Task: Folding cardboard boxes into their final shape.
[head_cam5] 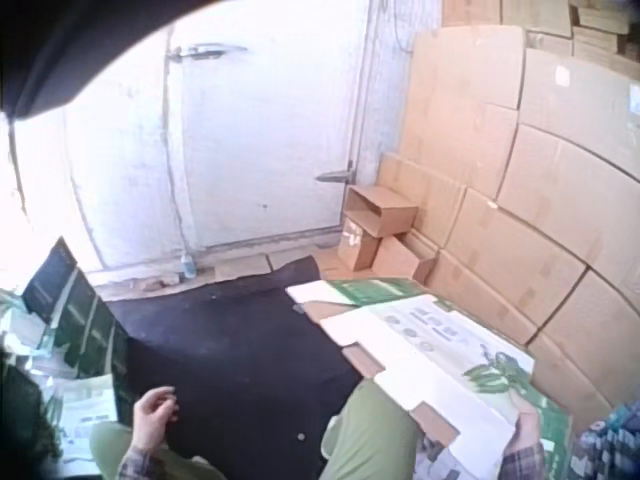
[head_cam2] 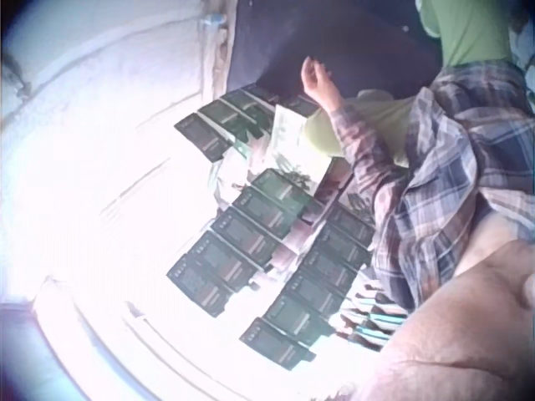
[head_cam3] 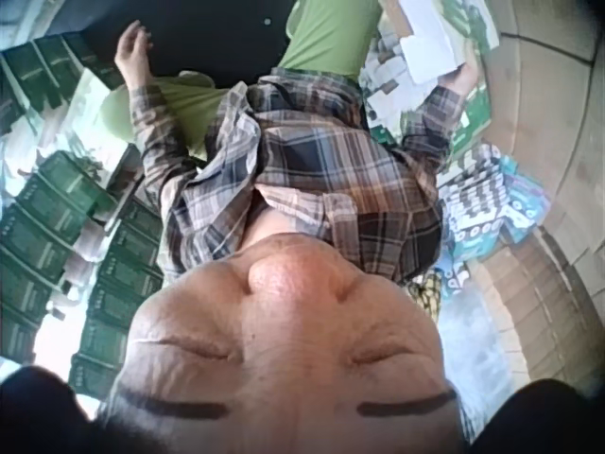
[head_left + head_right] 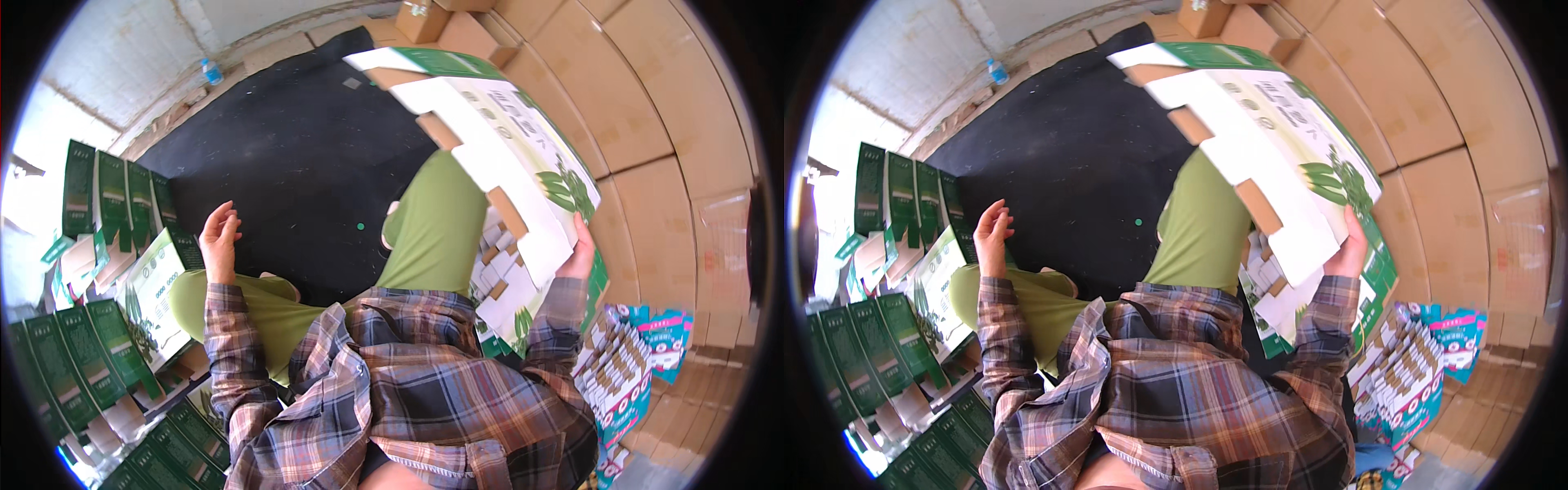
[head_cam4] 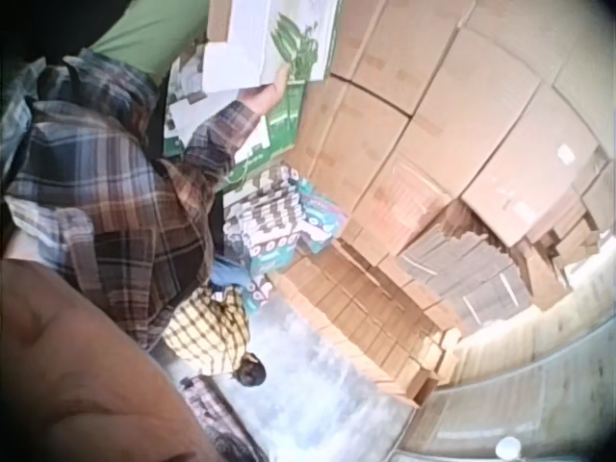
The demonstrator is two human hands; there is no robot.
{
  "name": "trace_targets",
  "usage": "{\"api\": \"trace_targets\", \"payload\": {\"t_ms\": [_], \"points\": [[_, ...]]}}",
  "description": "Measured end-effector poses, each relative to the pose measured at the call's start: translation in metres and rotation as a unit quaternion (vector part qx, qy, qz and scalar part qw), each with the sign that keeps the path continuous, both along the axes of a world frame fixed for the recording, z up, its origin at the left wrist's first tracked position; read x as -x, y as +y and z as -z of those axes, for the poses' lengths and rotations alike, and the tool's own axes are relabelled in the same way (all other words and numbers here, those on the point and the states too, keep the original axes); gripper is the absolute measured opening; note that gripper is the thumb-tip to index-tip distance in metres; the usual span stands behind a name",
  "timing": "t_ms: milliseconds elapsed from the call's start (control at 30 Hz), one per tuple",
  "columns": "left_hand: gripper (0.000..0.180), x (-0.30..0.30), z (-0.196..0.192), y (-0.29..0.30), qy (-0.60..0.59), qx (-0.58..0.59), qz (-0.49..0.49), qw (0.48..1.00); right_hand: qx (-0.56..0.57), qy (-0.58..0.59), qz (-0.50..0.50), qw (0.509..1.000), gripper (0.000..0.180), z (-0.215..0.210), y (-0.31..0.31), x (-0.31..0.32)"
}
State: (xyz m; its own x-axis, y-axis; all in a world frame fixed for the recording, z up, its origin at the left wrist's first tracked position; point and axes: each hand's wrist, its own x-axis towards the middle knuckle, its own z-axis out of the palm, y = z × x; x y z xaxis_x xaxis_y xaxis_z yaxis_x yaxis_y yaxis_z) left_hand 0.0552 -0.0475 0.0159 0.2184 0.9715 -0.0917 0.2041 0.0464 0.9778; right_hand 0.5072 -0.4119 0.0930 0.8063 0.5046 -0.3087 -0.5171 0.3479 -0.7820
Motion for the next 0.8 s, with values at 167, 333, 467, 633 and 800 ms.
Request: {"api": "trace_targets", "payload": {"t_ms": [167,333,467,633,800], "points": [[0.062,0.004,-0.017,-0.004,-0.071,-0.071,0.014,0.995,0.035,0.031,-0.236,0.971,0.04,-0.025,0.087,-0.009],[0.043,0.023,-0.023,-0.002,-0.19,-0.173,-0.006,0.966,0.048,0.109,-0.383,0.916,0.037,0.003,0.178,-0.02],[0.017,0.049,-0.011,-0.001,-0.345,-0.056,-0.028,0.937,0.067,-0.464,-0.31,0.827,0.037,0.07,0.224,-0.047],[0.025,0.039,-0.003,-0.002,-0.292,-0.039,-0.179,0.939,0.239,-0.012,-0.424,0.873,0.057,0.057,0.29,-0.031],[0.024,0.022,-0.006,-0.016,-0.241,-0.009,-0.184,0.953,0.307,-0.174,-0.361,0.863,0.046,0.045,0.304,0.029]]}}
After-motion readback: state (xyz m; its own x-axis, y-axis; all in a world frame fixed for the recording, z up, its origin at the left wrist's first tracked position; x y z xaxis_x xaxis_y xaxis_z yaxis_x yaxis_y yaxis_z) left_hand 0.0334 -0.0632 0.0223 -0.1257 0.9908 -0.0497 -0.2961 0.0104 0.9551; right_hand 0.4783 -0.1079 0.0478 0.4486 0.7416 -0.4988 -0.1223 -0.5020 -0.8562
